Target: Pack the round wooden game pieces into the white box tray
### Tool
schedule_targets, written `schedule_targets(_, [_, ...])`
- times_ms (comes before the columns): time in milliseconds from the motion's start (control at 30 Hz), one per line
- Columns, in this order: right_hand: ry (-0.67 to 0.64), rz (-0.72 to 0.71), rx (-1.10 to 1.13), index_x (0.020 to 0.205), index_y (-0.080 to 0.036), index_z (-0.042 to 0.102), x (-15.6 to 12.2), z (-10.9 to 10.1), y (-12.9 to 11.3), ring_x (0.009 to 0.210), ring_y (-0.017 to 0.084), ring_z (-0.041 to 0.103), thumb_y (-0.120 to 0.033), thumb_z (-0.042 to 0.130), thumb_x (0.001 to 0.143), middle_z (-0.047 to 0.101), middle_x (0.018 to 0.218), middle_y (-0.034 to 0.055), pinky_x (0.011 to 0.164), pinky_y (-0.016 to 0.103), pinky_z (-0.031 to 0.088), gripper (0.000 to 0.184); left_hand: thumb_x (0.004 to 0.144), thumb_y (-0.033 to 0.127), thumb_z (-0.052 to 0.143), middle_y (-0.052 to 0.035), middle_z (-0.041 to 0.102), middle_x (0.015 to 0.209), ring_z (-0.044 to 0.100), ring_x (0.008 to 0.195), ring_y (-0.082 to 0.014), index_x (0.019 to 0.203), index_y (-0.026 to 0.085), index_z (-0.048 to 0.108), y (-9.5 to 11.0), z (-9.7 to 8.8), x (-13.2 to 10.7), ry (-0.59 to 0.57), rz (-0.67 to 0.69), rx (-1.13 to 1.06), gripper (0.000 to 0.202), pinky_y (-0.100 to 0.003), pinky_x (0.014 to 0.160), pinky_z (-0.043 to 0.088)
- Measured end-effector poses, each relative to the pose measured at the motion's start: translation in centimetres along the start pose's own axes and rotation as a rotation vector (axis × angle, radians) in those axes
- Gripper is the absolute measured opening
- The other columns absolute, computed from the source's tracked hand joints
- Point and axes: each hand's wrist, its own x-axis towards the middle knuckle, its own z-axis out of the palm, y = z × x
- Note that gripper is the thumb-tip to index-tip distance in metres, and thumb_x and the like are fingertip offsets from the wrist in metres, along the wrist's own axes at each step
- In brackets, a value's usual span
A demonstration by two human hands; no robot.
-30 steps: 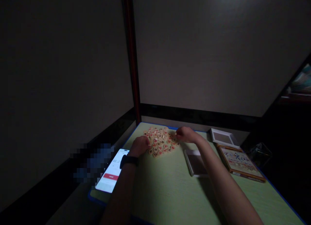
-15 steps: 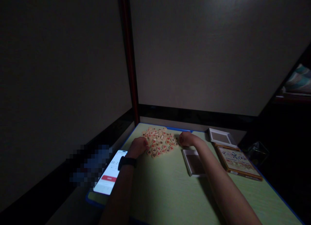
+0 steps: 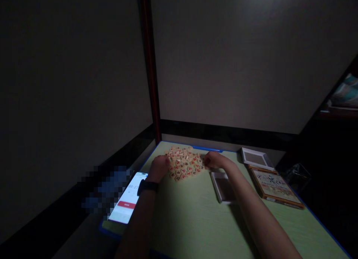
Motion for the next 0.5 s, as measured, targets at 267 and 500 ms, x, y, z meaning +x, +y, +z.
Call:
schedule_targets(267, [0.084, 0.06, -0.045, 0.099, -0.014, 0.077, -0.4, -0.7, 0.6, 0.074, 0.017, 0.071, 0.001, 0.058, 0.069, 0.078, 0.082, 0.0063, 0.067, 0.019, 0.046, 0.039, 0.09, 0.013, 0.05, -0.0093, 0.069, 0.11, 0.06, 0.107, -0.0187, 0.108, 0.018, 0.07, 0.3, 1.5, -0.1, 0.009, 0.093, 0.048, 0.027, -0.029, 0.097, 0.044])
schedule_targets(500, [0.185, -0.038, -0.161, 0.118, -0.018, 0.071, 2.8, -0.2, -0.5, 0.107, 0.022, 0.066, -0.007, 0.058, 0.079, 0.07, 0.12, 0.0127, 0.087, 0.022, 0.045, 0.042, 0.092, 0.014, 0.047, -0.0101, 0.069, 0.112, 0.061, 0.105, -0.0186, 0.108, 0.017, 0.07, 0.8, 1.1, -0.3, -0.068, 0.098, 0.015, 0.028, -0.029, 0.097, 0.045])
